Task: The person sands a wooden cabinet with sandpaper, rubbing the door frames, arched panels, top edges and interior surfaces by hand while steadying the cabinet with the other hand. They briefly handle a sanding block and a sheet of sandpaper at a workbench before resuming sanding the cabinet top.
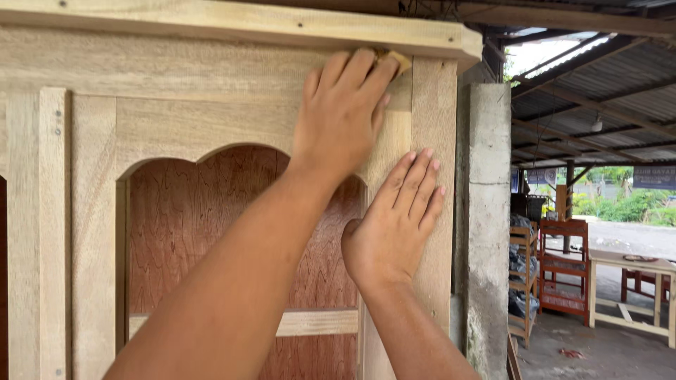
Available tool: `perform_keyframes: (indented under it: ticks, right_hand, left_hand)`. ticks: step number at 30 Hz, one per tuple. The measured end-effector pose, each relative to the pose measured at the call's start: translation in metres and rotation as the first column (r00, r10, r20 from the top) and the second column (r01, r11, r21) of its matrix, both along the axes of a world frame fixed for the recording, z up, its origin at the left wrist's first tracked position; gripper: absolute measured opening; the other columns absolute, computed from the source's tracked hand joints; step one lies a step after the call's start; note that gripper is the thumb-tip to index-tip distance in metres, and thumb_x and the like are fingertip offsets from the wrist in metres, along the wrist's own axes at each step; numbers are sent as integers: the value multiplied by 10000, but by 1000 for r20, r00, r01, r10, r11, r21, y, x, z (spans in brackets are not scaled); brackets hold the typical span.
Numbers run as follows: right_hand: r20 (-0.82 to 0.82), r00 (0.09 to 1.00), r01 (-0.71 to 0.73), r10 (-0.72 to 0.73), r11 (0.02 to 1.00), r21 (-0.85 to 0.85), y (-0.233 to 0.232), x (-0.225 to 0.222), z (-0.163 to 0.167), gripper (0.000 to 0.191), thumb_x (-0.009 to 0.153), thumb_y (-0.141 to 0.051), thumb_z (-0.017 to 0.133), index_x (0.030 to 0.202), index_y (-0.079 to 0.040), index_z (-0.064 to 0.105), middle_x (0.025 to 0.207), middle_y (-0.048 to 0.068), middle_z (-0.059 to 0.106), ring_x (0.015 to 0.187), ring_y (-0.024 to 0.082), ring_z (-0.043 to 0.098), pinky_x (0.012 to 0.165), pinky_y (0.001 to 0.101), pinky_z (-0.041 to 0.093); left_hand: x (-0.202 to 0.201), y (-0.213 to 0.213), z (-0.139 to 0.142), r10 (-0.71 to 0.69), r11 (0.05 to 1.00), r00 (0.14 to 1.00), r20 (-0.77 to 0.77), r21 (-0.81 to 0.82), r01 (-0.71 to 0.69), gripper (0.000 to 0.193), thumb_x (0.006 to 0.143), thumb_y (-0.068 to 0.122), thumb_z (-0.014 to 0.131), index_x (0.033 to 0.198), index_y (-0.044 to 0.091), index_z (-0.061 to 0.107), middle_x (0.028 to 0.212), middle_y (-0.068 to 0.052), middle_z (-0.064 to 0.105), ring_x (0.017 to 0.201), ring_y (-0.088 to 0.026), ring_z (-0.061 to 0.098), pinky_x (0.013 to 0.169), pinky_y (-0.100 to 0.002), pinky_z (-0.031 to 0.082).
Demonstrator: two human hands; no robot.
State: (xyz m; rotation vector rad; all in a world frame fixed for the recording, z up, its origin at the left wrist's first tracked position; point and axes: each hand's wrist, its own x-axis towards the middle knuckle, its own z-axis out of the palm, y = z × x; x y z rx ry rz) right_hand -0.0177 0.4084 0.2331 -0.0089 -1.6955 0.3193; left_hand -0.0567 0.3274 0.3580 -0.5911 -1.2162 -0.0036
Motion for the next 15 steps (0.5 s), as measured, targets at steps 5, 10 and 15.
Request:
perform_keyframes:
  ticks: [5,10,15]
  right_hand:
    - [-8,1000,-22,22,1000,-12,-1,1,1,1133,683,-133,752,1547,114,62,1657,279,55,1553,390,28,1233,520,1]
    - [-14,999,-41,41,999,-7,0,-1,0,1133,669,-145,759,1537,110,77,1654,279,66,1548,393,34,1232,525,9]
    - [-64,995,73,-71,997,28,0,-6,0,1061,731,-95,719,1566,116,99,1673,282,97,1566,400,58,1243,533,21]
  left_hand:
    - [-8,4,2,-53,998,990,134,-36,58,412,1039,217,548,1431,93,568,1403,-70,578,1372,-240,471,1166,-425,358]
    - [20,-22,-31,73,978,991,109,-204,-50,425,1033,156,538,1450,80,577,1540,-67,510,1457,-186,443,1247,-445,316]
    - [13,-61,-79,8,965,984,181,-260,40,432,1017,139,545,1445,91,587,1523,-69,561,1473,-195,463,1253,-417,316]
